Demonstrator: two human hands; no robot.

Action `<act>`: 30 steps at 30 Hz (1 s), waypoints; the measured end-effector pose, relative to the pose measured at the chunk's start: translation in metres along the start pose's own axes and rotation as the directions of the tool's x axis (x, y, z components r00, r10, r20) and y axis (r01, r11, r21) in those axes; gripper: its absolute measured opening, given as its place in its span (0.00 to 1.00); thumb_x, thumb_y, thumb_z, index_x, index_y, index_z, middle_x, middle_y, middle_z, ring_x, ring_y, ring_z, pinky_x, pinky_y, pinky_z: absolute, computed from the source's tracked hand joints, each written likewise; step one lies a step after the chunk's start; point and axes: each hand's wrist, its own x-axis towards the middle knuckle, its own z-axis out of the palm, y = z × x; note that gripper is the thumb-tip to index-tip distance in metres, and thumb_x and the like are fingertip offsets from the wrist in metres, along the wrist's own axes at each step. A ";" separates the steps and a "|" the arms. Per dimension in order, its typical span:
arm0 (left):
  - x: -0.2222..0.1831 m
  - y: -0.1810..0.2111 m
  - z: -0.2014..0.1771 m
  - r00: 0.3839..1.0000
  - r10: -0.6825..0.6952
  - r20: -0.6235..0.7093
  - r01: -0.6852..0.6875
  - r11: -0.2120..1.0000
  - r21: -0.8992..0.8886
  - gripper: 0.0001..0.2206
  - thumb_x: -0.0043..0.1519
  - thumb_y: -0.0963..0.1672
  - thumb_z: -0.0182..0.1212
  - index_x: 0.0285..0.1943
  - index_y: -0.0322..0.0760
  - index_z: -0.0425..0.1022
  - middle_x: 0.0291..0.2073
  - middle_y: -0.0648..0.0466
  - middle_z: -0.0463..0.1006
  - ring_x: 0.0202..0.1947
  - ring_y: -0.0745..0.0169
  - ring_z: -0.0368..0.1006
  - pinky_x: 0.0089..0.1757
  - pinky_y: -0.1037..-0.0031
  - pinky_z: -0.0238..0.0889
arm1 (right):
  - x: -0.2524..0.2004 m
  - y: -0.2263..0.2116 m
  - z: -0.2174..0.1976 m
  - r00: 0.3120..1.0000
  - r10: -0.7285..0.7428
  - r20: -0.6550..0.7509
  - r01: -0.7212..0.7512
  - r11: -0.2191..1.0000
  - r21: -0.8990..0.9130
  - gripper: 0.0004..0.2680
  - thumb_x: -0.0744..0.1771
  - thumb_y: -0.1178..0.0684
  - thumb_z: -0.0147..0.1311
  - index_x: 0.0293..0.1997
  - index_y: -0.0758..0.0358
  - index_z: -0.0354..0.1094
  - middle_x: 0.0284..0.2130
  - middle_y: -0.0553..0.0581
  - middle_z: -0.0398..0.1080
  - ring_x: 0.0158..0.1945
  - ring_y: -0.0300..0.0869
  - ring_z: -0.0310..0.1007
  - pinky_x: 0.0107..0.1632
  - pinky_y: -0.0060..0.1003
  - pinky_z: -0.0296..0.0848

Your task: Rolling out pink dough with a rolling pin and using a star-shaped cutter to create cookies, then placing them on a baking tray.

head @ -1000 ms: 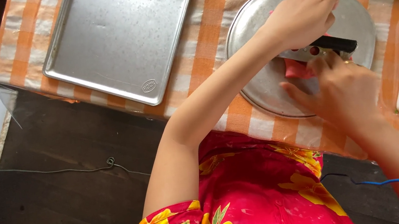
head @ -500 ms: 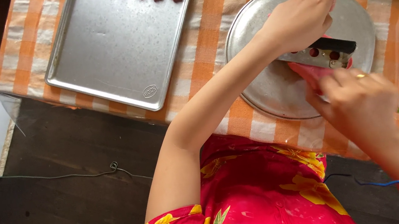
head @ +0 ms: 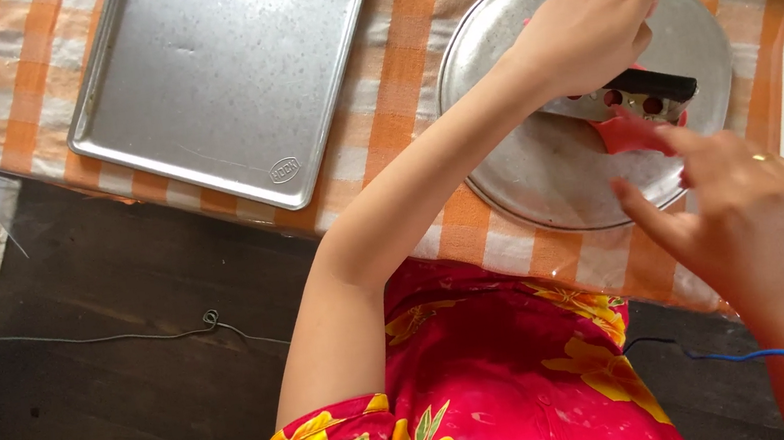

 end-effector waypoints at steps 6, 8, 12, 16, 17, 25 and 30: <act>-0.003 0.005 -0.009 1.000 -0.023 0.010 0.022 1.000 0.016 0.06 0.56 0.41 0.46 0.41 0.42 0.56 0.24 0.49 0.76 0.30 0.41 0.69 0.26 0.54 0.55 | 0.026 -0.016 0.028 0.996 -0.064 -0.063 0.032 0.911 -0.412 0.22 0.76 0.18 0.46 0.46 0.43 0.70 0.28 0.39 0.65 0.29 0.30 0.70 0.31 0.26 0.61; -0.004 0.006 -0.010 0.998 -0.057 0.026 0.057 0.998 -0.002 0.07 0.56 0.42 0.45 0.41 0.43 0.57 0.25 0.49 0.76 0.30 0.41 0.69 0.28 0.54 0.56 | 0.024 -0.017 0.034 0.990 -0.106 -0.088 0.059 0.903 -0.425 0.16 0.78 0.25 0.49 0.46 0.39 0.74 0.29 0.41 0.66 0.29 0.33 0.68 0.33 0.30 0.57; -0.005 0.004 -0.008 0.999 -0.026 0.029 0.026 1.000 -0.003 0.06 0.57 0.41 0.45 0.41 0.43 0.57 0.24 0.51 0.75 0.27 0.43 0.68 0.26 0.55 0.54 | 0.016 -0.020 0.024 0.981 -0.175 -0.083 0.133 0.919 -0.372 0.20 0.81 0.34 0.48 0.34 0.47 0.65 0.27 0.45 0.60 0.29 0.38 0.61 0.32 0.33 0.53; -0.003 0.005 -0.010 0.999 -0.035 0.025 0.035 0.999 -0.005 0.06 0.57 0.41 0.45 0.41 0.43 0.57 0.24 0.52 0.75 0.26 0.45 0.66 0.25 0.56 0.52 | 0.006 -0.020 0.007 0.972 -0.213 -0.100 0.175 0.937 -0.303 0.24 0.80 0.38 0.63 0.28 0.50 0.59 0.24 0.48 0.59 0.27 0.42 0.62 0.32 0.36 0.53; -0.003 0.005 -0.010 0.998 -0.039 0.039 0.040 0.999 -0.003 0.06 0.58 0.41 0.44 0.42 0.42 0.57 0.24 0.52 0.75 0.25 0.46 0.66 0.25 0.56 0.51 | 0.003 -0.020 0.000 0.972 -0.215 -0.098 0.181 0.945 -0.272 0.24 0.80 0.37 0.66 0.28 0.49 0.60 0.23 0.47 0.59 0.27 0.41 0.63 0.31 0.36 0.53; -0.001 0.001 -0.004 1.000 -0.019 0.002 0.019 1.000 -0.003 0.06 0.57 0.41 0.45 0.41 0.42 0.57 0.24 0.51 0.76 0.28 0.44 0.68 0.26 0.55 0.53 | -0.054 0.040 0.011 0.997 0.077 0.005 -0.077 0.994 0.074 0.11 0.77 0.46 0.69 0.45 0.60 0.75 0.34 0.57 0.68 0.36 0.47 0.69 0.41 0.41 0.62; -0.001 0.002 -0.006 0.999 -0.015 0.029 0.015 1.000 -0.009 0.05 0.58 0.41 0.44 0.41 0.42 0.57 0.23 0.52 0.74 0.25 0.46 0.66 0.25 0.57 0.51 | -0.044 0.041 0.002 0.910 0.382 0.161 -0.384 0.634 0.671 0.08 0.77 0.62 0.65 0.50 0.74 0.65 0.41 0.64 0.61 0.33 0.39 0.47 0.40 0.35 0.50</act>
